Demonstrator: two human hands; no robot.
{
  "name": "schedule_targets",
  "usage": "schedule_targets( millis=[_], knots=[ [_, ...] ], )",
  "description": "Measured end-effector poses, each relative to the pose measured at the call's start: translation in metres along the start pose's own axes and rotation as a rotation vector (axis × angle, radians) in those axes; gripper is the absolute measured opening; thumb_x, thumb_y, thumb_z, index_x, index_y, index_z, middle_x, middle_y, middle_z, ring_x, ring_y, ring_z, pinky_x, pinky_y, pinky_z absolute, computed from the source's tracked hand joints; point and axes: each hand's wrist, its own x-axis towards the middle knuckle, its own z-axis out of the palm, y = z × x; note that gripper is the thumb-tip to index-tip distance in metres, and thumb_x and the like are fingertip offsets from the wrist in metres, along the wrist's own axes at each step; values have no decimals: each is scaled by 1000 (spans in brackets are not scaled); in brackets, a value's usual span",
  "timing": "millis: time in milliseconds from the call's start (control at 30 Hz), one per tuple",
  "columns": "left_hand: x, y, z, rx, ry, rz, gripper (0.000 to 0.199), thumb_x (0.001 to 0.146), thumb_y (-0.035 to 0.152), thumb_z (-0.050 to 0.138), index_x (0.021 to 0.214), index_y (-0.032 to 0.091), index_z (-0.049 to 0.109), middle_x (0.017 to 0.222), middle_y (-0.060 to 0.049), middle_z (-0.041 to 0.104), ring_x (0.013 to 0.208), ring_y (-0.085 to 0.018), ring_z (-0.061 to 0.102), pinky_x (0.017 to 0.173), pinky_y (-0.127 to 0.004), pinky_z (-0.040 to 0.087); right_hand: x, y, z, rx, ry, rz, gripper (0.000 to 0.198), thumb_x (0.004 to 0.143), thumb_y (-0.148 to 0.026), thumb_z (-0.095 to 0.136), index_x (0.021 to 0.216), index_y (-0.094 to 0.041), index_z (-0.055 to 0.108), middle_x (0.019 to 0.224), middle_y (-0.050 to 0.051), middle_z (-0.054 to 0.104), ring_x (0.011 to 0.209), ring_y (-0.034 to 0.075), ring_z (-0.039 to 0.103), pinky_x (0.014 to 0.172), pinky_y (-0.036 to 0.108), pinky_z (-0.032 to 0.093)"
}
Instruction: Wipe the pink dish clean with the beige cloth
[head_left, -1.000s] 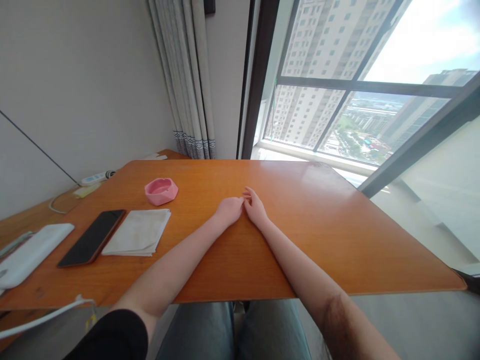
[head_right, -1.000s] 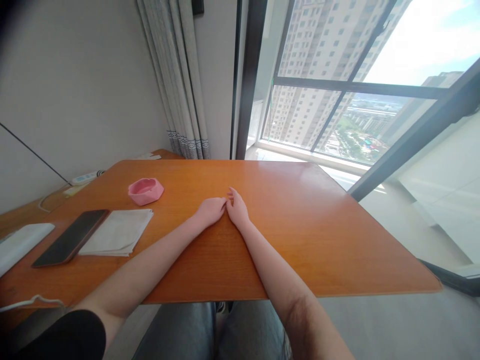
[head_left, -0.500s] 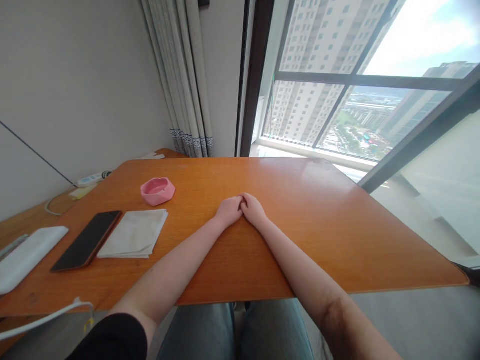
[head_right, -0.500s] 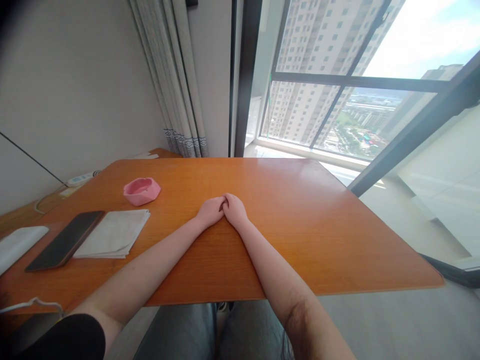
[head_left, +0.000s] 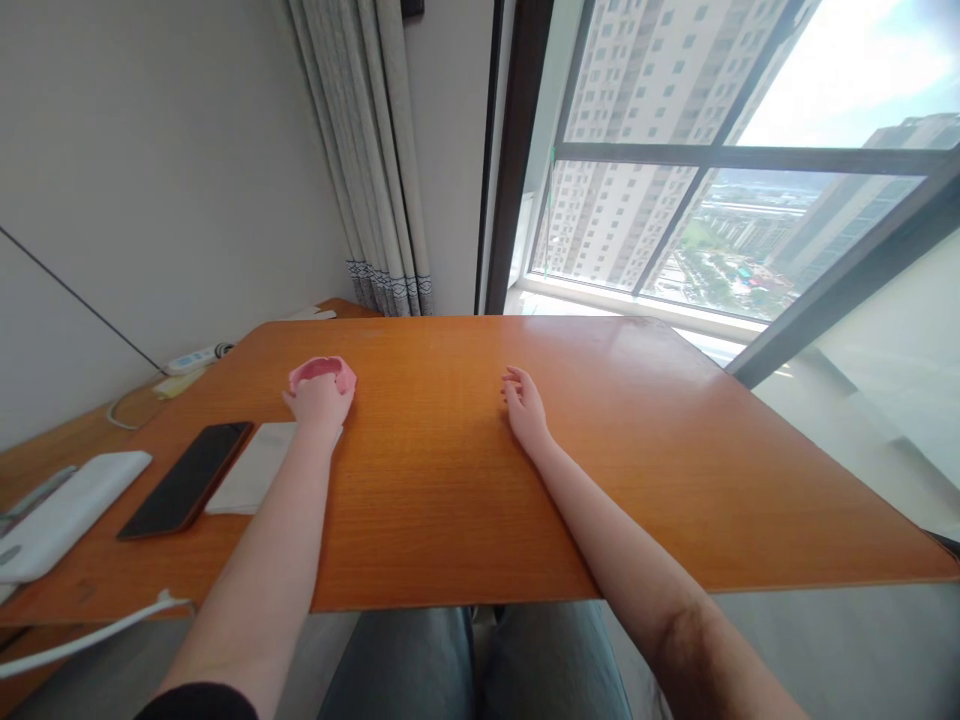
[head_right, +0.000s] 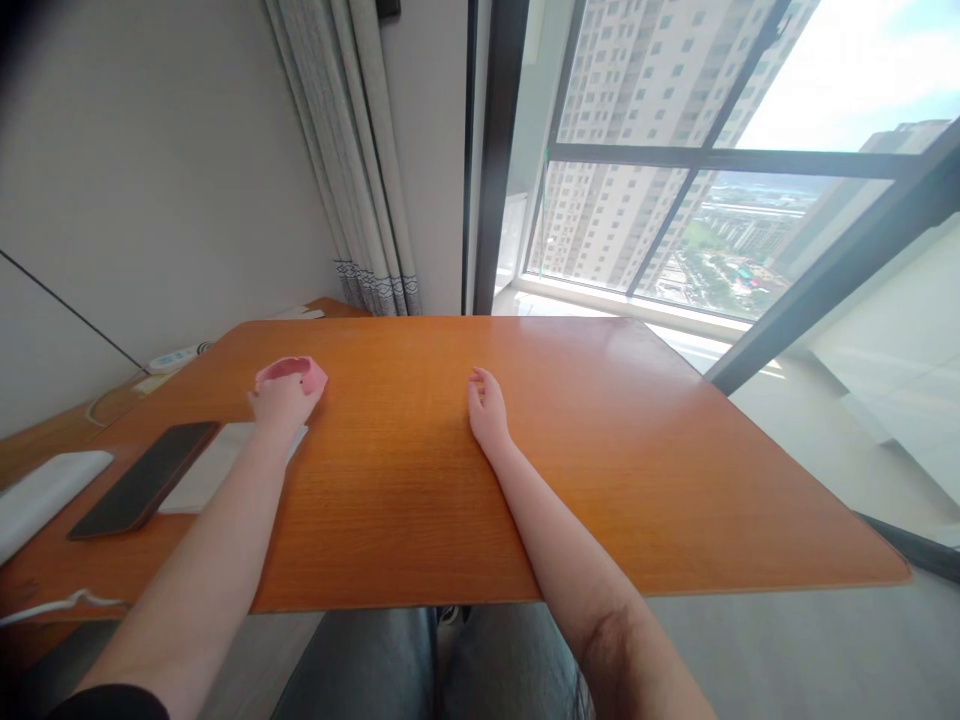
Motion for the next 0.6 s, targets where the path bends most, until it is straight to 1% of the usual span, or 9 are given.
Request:
schedule_targets(
  millis=[67, 133, 233, 333, 433, 533, 600],
  knots=[
    [-2, 0, 1, 2, -21, 14, 41, 88, 40, 47, 110, 7, 58, 108, -19, 61, 113, -37, 50, 93, -62, 33, 0, -1, -3, 17, 9, -10, 39, 86, -43, 44, 117, -21, 53, 111, 9, 59, 86, 18, 57, 79, 34, 48],
    [-3, 7, 1, -4, -20, 39, 40, 88, 38, 48, 111, 7, 57, 109, -21, 61, 110, -37, 52, 91, -61, 36, 0, -3, -5, 22, 24, 0, 38, 86, -46, 44, 113, -21, 55, 109, 9, 60, 87, 18, 57, 79, 35, 48],
    [-7, 28, 0, -21, -4, 118, 34, 86, 37, 51, 104, 10, 61, 103, -19, 64, 105, -34, 55, 93, -54, 39, 1, -7, -7, 34, 54, 24, 39, 85, -48, 45, 110, -20, 56, 107, 10, 61, 87, 19, 58, 80, 37, 49],
    [-22, 65, 0, -76, 21, 293, 28, 84, 39, 54, 94, 14, 63, 99, -14, 66, 102, -28, 58, 95, -45, 41, 1, -11, -7, 80, 59, 42, 42, 83, -50, 49, 111, -20, 56, 109, 10, 61, 89, 20, 59, 81, 38, 49],
    [-52, 110, 1, -192, 33, 547, 23, 83, 36, 56, 89, 15, 63, 101, -12, 67, 101, -27, 57, 99, -45, 38, 1, -12, -7, 186, 14, 95, 45, 80, -50, 53, 116, -23, 55, 121, 9, 59, 103, 21, 59, 89, 38, 48],
    [-84, 146, 4, -240, -22, 724, 21, 83, 34, 59, 92, 15, 62, 103, -10, 68, 103, -26, 56, 105, -47, 32, 4, -8, -7, 326, -24, 179, 49, 80, -50, 54, 122, -26, 54, 134, 5, 54, 119, 21, 53, 99, 38, 44],
    [-100, 161, 6, -249, -72, 790, 23, 83, 35, 59, 94, 15, 62, 105, -10, 67, 104, -27, 55, 106, -47, 31, 7, -4, -8, 375, -26, 191, 48, 81, -51, 51, 121, -26, 57, 133, 4, 56, 121, 21, 53, 100, 38, 43]
  ],
)
